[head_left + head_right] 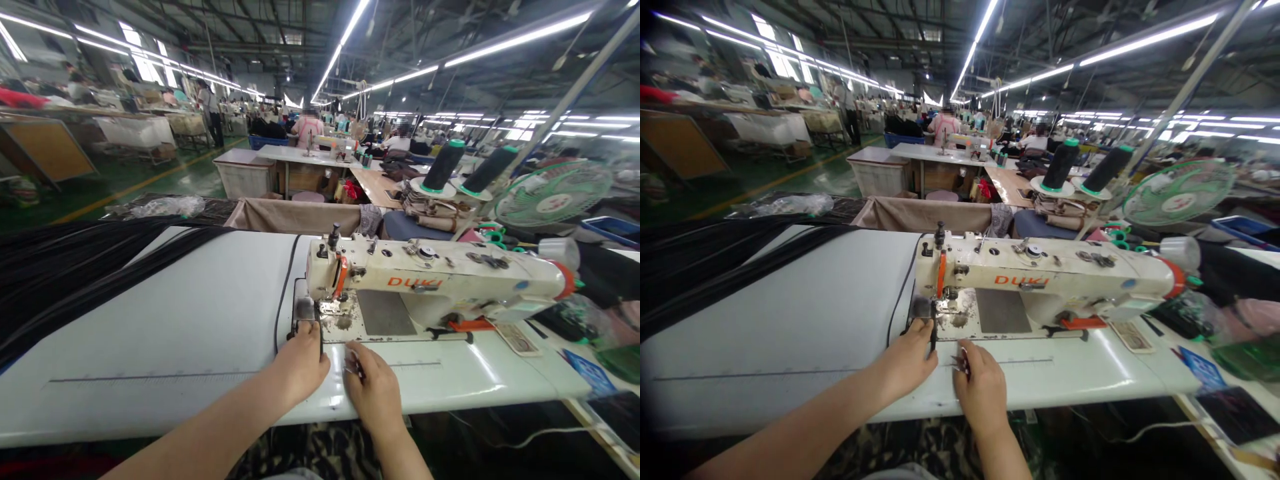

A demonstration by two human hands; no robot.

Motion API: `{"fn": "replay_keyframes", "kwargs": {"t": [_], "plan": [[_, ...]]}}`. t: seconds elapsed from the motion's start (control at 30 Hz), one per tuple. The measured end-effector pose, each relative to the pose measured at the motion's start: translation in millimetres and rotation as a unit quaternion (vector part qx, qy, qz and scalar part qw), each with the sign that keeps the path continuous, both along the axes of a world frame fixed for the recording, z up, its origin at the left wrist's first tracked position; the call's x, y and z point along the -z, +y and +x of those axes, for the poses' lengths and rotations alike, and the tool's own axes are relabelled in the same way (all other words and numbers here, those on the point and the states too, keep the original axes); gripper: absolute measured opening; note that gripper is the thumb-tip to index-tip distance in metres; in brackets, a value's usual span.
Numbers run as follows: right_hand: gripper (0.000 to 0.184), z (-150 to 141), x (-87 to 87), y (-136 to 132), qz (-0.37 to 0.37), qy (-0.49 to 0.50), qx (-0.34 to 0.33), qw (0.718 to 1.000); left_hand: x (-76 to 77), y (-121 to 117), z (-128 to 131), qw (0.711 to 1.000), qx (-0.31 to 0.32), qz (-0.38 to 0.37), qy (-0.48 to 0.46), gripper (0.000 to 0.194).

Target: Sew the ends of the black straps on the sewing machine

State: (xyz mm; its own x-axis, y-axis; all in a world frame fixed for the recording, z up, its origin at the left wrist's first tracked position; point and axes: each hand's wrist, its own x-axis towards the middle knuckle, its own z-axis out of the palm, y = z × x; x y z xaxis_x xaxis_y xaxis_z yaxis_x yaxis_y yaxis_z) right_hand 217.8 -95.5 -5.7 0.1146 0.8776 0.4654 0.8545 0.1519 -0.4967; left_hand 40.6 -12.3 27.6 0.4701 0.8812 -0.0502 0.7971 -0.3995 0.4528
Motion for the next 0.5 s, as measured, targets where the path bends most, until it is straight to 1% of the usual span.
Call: {"fn": "replay_keyframes", "kwargs": {"t": [0.07,0.1,0.13,0.2,0.27,0.3,0.37,0.43,0.5], "plan": [[0.033,4.9,1.7,-6.4,-0.015,0.104,-0.006,0.994,3.2,-2.7,-3.6,1.000,0.027,0.011,0.008,0.061],[0.027,7.3,2.3,-11.5,-0.021,0.161,0.003,0.987,3.5,-3.5,-5.4,0.999,0.044,0.012,0.016,0.064],[0.026,9.7,2.7,-17.7,-0.024,0.219,0.019,0.975,2.6,-4.3,-7.2,0.998,0.058,0.009,0.026,0.066],[0.034,14.5,3.2,-32.8,-0.011,0.345,0.067,0.936,-1.6,-6.2,-10.4,0.996,0.074,-0.003,0.055,0.065],[0.042,21.5,4.8,-48.9,0.015,0.440,0.120,0.890,-5.9,-8.5,-13.8,0.994,0.075,-0.005,0.083,0.060],[0.047,26.9,6.9,-56.7,0.028,0.467,0.148,0.871,-6.6,-9.3,-15.9,0.993,0.077,0.003,0.093,0.056],[0.055,43.2,15.2,-72.2,0.053,0.479,0.216,0.850,-3.1,-9.4,-20.9,0.991,0.095,0.043,0.088,0.042],[0.061,66.2,29.0,-89.8,0.068,0.467,0.293,0.831,6.4,-7.1,-26.6,0.986,0.112,0.102,0.063,0.036],[0.064,92.3,45.8,-110.7,0.069,0.457,0.371,0.806,18.1,-3.3,-31.9,0.979,0.127,0.151,0.042,0.037]]}}
